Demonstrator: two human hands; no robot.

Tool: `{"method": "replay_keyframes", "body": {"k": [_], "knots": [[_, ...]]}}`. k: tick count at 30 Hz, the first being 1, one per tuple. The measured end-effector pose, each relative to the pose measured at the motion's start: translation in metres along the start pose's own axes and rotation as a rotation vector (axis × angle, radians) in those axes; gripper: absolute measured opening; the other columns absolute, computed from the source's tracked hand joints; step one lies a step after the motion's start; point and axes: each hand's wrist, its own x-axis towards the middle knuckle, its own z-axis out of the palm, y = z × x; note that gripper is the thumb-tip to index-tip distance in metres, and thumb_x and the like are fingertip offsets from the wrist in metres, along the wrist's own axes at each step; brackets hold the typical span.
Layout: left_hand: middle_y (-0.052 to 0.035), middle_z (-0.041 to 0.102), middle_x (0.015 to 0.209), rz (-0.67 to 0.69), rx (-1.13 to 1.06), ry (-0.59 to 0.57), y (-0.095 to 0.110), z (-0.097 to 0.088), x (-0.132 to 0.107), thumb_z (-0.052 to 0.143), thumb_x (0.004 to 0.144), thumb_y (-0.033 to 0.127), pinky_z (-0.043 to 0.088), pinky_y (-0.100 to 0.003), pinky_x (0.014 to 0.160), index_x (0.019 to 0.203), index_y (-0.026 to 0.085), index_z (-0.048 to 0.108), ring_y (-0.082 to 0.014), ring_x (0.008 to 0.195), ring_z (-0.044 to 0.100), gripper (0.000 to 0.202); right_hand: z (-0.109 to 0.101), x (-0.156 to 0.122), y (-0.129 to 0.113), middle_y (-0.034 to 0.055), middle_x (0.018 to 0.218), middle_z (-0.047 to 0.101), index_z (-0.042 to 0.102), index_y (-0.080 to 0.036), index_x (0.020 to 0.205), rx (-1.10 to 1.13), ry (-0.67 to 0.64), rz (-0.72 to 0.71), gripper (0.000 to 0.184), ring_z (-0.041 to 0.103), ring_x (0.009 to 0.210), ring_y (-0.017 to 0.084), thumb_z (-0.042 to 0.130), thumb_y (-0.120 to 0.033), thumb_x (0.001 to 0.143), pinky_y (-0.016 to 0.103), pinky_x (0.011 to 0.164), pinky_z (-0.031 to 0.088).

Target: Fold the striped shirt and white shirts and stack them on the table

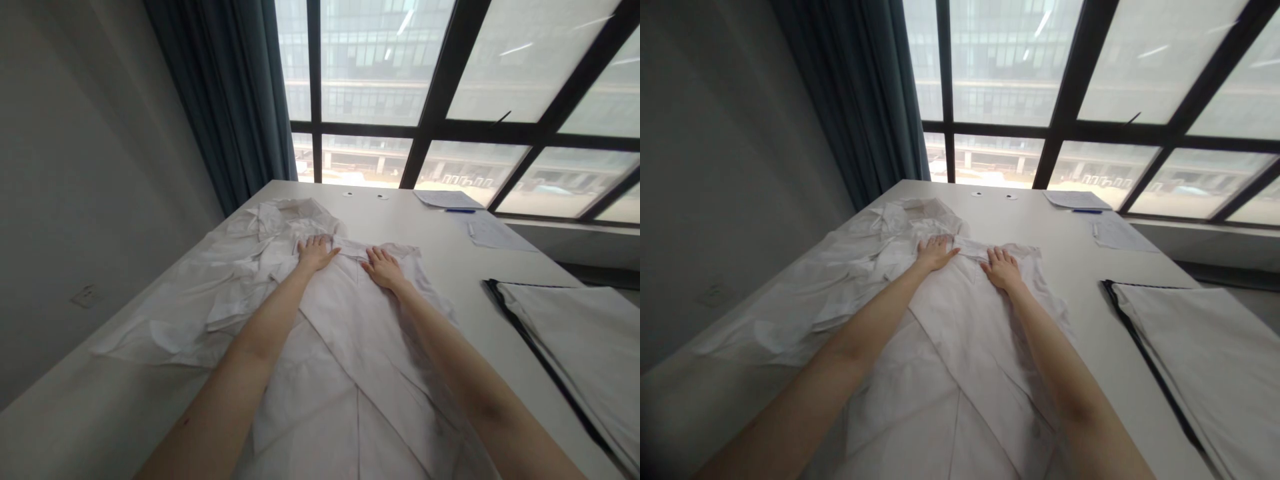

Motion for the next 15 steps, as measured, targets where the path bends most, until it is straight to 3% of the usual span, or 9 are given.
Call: {"method": "replay_keyframes", "body": {"k": [3, 7, 11, 15], "knots": [[-0.0159, 0.041, 0.150, 0.008, 0.001, 0.041, -0.004, -0.008, -0.006, 0.040, 0.092, 0.060, 0.012, -0.058, 0.114, 0.143, 0.024, 0.042, -0.0355, 0.142, 0.029, 0.062, -0.007, -0.004, -0.003, 0.0144, 0.157, 0.030, 0.037, -0.018, 0.148, -0.001, 0.021, 0.012, 0.059, 0.026, 0.144, 0.033, 0.034, -0.050, 0.098, 0.053, 0.112, 0.025], [-0.0121, 0.043, 0.149, 0.042, 0.000, 0.123, -0.020, -0.028, -0.027, 0.042, 0.096, 0.040, 0.020, -0.047, 0.115, 0.140, 0.025, 0.045, -0.0299, 0.139, 0.033, 0.046, -0.018, -0.032, -0.009, 0.0132, 0.157, 0.031, 0.038, -0.017, 0.146, -0.003, 0.085, -0.023, 0.054, 0.022, 0.146, 0.030, 0.036, -0.041, 0.098, 0.048, 0.114, 0.022], [-0.0157, 0.057, 0.130, -0.052, 0.015, 0.161, -0.058, -0.051, -0.049, 0.044, 0.094, 0.028, 0.036, -0.043, 0.105, 0.124, 0.021, 0.058, -0.0314, 0.126, 0.047, 0.034, -0.030, -0.090, -0.011, 0.0094, 0.152, 0.040, 0.046, -0.022, 0.141, 0.028, 0.118, -0.163, 0.048, 0.029, 0.142, 0.027, 0.040, -0.036, 0.095, 0.045, 0.113, 0.027], [-0.0162, 0.064, 0.111, -0.147, 0.033, 0.118, -0.091, -0.062, -0.067, 0.054, 0.089, 0.041, 0.039, -0.050, 0.100, 0.088, 0.020, 0.070, -0.0370, 0.115, 0.053, 0.027, -0.038, -0.154, -0.005, 0.0099, 0.130, 0.059, 0.055, -0.032, 0.128, 0.108, 0.123, -0.192, 0.039, 0.052, 0.122, 0.028, 0.042, -0.037, 0.092, 0.049, 0.099, 0.041]]}}
